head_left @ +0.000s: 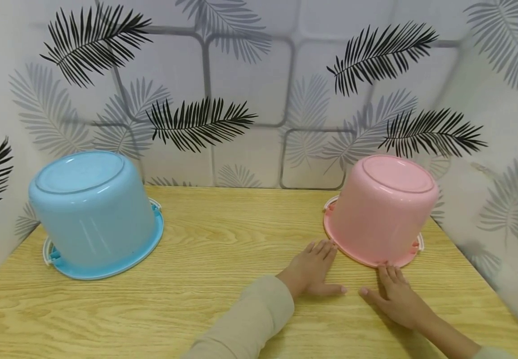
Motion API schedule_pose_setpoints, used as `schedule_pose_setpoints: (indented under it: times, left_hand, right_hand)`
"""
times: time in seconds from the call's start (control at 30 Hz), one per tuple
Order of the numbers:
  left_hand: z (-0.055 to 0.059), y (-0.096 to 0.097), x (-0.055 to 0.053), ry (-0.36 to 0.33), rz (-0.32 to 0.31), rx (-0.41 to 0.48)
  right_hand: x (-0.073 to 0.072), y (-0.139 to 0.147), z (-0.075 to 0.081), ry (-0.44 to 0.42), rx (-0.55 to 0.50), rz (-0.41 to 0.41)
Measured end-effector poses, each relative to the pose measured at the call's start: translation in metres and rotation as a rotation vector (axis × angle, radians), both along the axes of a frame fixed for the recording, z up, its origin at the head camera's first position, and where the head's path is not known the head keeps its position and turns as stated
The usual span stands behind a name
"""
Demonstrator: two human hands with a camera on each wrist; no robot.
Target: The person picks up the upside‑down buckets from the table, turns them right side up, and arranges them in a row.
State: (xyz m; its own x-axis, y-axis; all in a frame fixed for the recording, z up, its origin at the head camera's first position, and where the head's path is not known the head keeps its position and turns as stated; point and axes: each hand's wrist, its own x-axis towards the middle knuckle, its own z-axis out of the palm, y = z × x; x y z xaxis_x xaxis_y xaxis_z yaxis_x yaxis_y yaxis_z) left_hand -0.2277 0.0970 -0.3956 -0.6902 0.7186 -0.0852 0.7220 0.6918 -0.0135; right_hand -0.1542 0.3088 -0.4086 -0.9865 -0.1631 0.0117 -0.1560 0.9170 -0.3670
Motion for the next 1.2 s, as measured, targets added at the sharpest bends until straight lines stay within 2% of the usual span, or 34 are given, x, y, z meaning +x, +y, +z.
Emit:
schedule_pose_setpoints:
  times: [0.47, 0.7, 1.0, 1.2]
  left_hand:
    - [0.002, 0.000, -0.002, 0.007, 0.020, -0.045]
    - [0.002, -0.005, -0.003, -0.009, 0.023, -0.012]
    - [-0.005, -0.010, -0.009, -0.036, 0.029, 0.021]
    - [-0.004, -0.014, -0.008, -0.036, 0.034, 0.016]
  right_hand:
    - [0.006, -0.014, 0.003, 0.002, 0.023, 0.016]
    - [0.009, -0.019, 0.004, 0.013, 0.039, 0.019]
    - [0.010, -0.022, 0.005, -0.008, 0.015, 0.034]
    - [0.007, -0.022, 0.000, 0.018, 0.015, 0.054]
